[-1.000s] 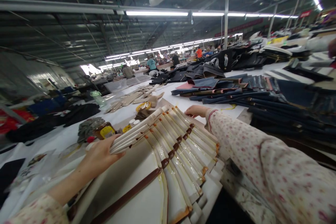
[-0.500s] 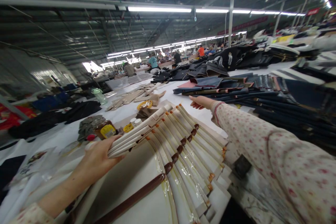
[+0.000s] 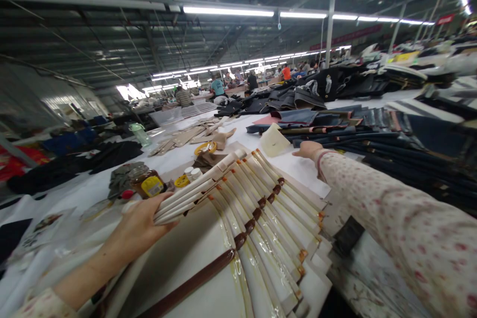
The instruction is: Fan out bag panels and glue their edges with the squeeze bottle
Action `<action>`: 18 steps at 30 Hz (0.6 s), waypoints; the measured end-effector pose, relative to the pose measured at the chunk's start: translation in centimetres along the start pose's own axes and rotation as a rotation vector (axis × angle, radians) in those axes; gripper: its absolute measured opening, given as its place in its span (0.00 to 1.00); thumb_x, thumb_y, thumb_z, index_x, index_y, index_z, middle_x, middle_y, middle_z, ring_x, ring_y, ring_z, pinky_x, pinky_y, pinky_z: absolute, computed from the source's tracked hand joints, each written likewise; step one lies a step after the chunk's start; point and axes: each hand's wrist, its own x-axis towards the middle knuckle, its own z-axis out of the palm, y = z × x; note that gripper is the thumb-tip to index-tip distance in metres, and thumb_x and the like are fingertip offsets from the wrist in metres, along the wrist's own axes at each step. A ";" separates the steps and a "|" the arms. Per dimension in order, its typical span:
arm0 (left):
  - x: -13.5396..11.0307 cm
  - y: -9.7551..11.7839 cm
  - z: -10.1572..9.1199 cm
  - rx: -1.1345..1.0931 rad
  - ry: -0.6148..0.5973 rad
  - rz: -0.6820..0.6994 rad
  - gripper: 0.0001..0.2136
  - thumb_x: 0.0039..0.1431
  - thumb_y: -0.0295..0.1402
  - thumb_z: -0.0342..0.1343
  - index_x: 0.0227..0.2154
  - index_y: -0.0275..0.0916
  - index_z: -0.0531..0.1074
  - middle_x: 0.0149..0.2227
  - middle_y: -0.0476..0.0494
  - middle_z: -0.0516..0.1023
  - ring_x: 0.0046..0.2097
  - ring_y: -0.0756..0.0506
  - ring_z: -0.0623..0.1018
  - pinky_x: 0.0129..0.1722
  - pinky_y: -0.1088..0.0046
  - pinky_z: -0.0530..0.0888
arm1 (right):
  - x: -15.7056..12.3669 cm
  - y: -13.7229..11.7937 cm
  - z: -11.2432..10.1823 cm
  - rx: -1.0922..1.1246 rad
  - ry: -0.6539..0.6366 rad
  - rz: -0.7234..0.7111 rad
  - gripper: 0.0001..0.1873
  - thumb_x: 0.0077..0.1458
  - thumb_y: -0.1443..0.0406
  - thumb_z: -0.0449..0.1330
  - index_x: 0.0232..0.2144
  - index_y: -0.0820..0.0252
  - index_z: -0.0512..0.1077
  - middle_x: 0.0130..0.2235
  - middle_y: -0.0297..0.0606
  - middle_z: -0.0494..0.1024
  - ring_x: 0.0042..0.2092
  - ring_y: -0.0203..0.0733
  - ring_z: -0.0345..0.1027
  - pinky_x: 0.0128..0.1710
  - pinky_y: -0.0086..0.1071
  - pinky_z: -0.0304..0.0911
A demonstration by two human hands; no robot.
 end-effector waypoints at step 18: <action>-0.4 2.0 -1.2 -0.018 -0.052 -0.043 0.29 0.50 0.48 0.50 0.53 0.37 0.64 0.48 0.41 0.74 0.49 0.40 0.74 0.46 0.68 0.66 | -11.9 2.3 2.8 0.576 -0.665 0.324 0.35 0.65 0.48 0.37 0.34 0.68 0.73 0.31 0.48 0.79 0.26 0.38 0.71 0.25 0.28 0.66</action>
